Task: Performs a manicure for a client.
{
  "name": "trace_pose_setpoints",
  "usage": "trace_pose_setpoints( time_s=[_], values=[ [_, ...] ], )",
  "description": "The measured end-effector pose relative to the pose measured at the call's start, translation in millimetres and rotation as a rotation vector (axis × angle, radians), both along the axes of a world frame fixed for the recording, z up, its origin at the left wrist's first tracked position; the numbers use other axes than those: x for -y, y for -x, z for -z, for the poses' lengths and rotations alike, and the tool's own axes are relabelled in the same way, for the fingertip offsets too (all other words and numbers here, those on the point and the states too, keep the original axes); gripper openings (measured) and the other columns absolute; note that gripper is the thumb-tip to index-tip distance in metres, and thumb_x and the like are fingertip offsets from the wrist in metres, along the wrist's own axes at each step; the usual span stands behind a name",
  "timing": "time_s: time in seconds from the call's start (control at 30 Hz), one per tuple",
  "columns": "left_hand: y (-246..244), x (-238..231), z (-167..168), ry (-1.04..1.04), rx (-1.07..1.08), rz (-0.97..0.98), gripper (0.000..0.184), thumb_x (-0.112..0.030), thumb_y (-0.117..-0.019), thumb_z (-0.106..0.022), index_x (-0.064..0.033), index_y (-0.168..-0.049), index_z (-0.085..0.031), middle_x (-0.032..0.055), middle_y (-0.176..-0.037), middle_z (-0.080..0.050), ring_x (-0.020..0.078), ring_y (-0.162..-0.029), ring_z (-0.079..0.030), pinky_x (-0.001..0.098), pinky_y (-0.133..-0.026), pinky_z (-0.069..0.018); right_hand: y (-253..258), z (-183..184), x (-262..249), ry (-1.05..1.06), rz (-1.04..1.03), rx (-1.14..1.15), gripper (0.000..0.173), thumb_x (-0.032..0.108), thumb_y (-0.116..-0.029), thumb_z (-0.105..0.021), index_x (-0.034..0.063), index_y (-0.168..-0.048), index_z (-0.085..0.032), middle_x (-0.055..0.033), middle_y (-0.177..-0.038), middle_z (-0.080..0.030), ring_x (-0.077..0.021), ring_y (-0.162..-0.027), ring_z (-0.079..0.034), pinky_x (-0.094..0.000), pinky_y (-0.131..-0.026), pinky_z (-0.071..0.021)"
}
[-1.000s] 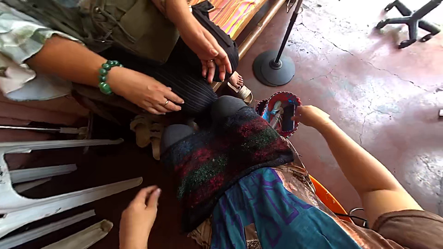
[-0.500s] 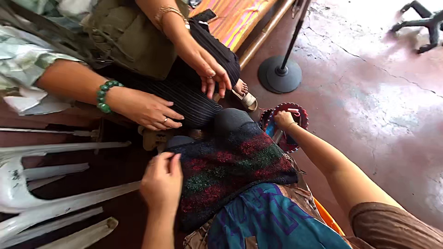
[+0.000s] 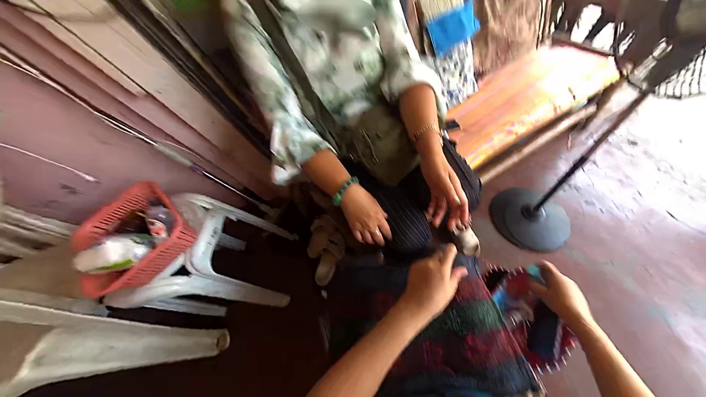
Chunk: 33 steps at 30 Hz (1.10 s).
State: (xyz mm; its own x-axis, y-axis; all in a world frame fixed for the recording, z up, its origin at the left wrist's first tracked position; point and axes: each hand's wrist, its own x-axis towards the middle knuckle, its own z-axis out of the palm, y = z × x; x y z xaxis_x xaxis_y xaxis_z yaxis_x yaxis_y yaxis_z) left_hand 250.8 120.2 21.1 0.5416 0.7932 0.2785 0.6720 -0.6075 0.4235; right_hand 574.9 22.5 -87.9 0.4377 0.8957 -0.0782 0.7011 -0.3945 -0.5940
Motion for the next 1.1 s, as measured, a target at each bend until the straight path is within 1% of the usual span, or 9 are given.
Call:
trace_pose_setpoints(
  time_s=[0.13,0.27,0.4,0.57,0.67,0.77,0.87,1.0,1.1],
  values=[
    [14.5,19.6,-4.7,0.051,0.114,0.108,0.031,-0.031,-0.0974,-0.067,-0.0068,-0.116,-0.071,0.0101,-0.085,-0.071,0.0240,-0.070,-0.070,0.0442,-0.063,-0.0598,25.8,-67.9,34.9,-0.780,0.480,-0.638,0.026,0.014,-0.1025,-0.053,0.0023,-0.124,-0.045,0.0071,-0.084,-0.061,0.0003,-0.059,-0.057,-0.0198,-0.056,-0.0528],
    [12.3,34.7,-21.1,0.093,0.269,0.238,0.031,-0.027,-0.0973,-0.069,-0.0015,-0.115,-0.070,0.0114,-0.081,-0.069,0.0228,-0.067,-0.068,0.0409,-0.063,-0.0582,105.0,-108.0,40.2,-0.642,-0.012,-0.846,0.023,0.007,-0.0951,-0.060,0.0099,-0.117,-0.056,0.0101,-0.085,-0.070,-0.0048,-0.069,-0.067,-0.0288,-0.064,-0.0592],
    [20.0,53.6,-36.5,0.099,0.365,0.272,0.029,-0.026,-0.0977,-0.069,-0.0008,-0.113,-0.070,0.0104,-0.079,-0.067,0.0200,-0.065,-0.064,0.0350,-0.060,-0.0550,103.1,-148.2,32.7,-0.866,0.148,-0.879,0.004,0.010,-0.1042,-0.050,0.0129,-0.106,-0.052,0.0099,-0.081,-0.069,-0.0003,-0.062,-0.062,-0.0181,-0.057,-0.0527],
    [35.2,63.4,-51.0,0.066,0.459,0.222,0.036,-0.031,-0.0985,-0.068,0.0006,-0.116,-0.069,0.0116,-0.089,-0.070,0.0186,-0.070,-0.065,0.0324,-0.065,-0.0566,139.4,-162.6,32.8,-0.728,-0.165,-0.957,0.018,0.011,-0.1004,-0.054,0.0118,-0.117,-0.060,0.0045,-0.094,-0.074,-0.0093,-0.078,-0.071,-0.0300,-0.065,-0.0612],
    [43.5,65.9,-43.6,-0.072,0.736,0.197,0.068,-0.060,-0.1002,-0.050,0.0023,-0.126,-0.060,0.0168,-0.116,-0.069,0.0205,-0.105,-0.067,0.0366,-0.089,-0.0559,112.1,-185.8,18.3,-1.039,0.230,-1.095,0.020,0.018,-0.1112,-0.033,0.0161,-0.106,-0.052,0.0108,-0.078,-0.067,0.0013,-0.058,-0.059,-0.0147,-0.055,-0.0498],
    [31.4,65.7,-45.8,-0.282,0.982,0.194,0.075,-0.080,-0.0952,-0.025,-0.0237,-0.140,-0.046,-0.0034,-0.146,-0.051,0.0135,-0.142,-0.041,0.0374,-0.119,-0.0310,170.2,-178.7,28.4,-0.940,-0.222,-1.085,0.025,0.017,-0.1073,-0.051,0.0197,-0.132,-0.051,0.0047,-0.105,-0.074,-0.0085,-0.085,-0.071,-0.0270,-0.073,-0.0606],
    [25.7,68.9,-59.3,-0.437,1.029,0.241,0.069,-0.079,-0.0953,-0.025,-0.0310,-0.141,-0.046,-0.0125,-0.149,-0.047,0.0106,-0.146,-0.035,0.0390,-0.124,-0.0212,211.7,-176.6,35.1,-0.811,-0.504,-0.963,0.051,0.016,-0.0988,-0.067,0.0208,-0.145,-0.046,0.0020,-0.117,-0.074,-0.0114,-0.091,-0.074,-0.0298,-0.073,-0.0635],
    [26.3,76.3,-61.4,-0.474,1.035,0.222,0.074,-0.081,-0.0935,-0.018,-0.0326,-0.144,-0.043,-0.0124,-0.150,-0.045,0.0111,-0.146,-0.034,0.0399,-0.124,-0.0192,173.5,-213.3,33.0,-1.156,-0.208,-0.868,0.035,0.013,-0.1057,-0.053,0.0099,-0.137,-0.037,0.0022,-0.107,-0.069,-0.0093,-0.083,-0.069,-0.0268,-0.070,-0.0586],
    [15.4,73.0,-62.3,-0.455,1.076,0.238,0.071,-0.077,-0.0966,-0.021,-0.0249,-0.134,-0.050,-0.0062,-0.143,-0.052,0.0129,-0.143,-0.039,0.0413,-0.124,-0.0201,216.9,-197.8,38.5,-0.974,-0.453,-0.877,0.045,0.018,-0.1021,-0.063,0.0198,-0.143,-0.045,0.0043,-0.120,-0.071,-0.0109,-0.100,-0.071,-0.0318,-0.085,-0.0612]
  ],
)
